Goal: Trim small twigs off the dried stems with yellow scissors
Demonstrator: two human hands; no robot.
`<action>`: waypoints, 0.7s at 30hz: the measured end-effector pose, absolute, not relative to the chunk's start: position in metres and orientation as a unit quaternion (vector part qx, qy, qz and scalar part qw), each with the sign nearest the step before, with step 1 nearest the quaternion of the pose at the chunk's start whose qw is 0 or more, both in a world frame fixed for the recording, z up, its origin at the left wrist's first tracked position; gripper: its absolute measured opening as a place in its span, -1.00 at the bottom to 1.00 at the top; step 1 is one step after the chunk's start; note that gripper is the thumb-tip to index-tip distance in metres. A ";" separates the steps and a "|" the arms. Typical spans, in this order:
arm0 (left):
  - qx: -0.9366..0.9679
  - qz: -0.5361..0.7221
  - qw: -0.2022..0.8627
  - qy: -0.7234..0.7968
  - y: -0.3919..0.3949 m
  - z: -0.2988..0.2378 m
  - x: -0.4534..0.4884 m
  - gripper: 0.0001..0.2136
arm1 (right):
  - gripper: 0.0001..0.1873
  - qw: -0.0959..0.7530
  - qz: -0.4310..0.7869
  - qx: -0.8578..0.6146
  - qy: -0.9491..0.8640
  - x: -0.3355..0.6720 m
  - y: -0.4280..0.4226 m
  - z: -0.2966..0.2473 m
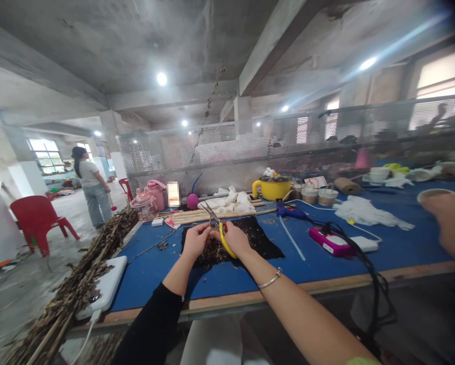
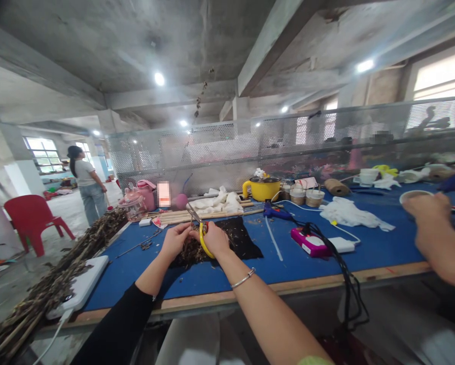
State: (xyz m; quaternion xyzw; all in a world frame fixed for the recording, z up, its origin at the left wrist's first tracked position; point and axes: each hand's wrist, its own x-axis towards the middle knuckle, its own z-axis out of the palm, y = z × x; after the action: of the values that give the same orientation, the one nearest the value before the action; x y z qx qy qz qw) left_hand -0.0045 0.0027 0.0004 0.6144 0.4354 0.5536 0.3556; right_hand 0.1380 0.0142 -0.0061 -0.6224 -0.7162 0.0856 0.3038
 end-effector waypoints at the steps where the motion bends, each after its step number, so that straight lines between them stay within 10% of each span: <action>1: 0.623 0.550 0.347 0.434 0.003 0.000 -0.005 -0.69 | -0.39 0.306 0.098 -0.607 -0.727 0.138 0.015 -0.007; 21: 0.637 0.552 0.315 0.436 -0.006 0.005 -0.001 -0.71 | -0.40 0.329 0.109 -0.589 -0.730 0.140 0.018 -0.009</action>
State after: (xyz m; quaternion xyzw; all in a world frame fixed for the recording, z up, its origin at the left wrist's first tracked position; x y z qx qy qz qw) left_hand -0.0008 -0.0061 0.0049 0.6368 0.4359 0.5523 0.3153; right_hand 0.1395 0.0175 -0.0094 -0.5891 -0.7298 0.1086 0.3295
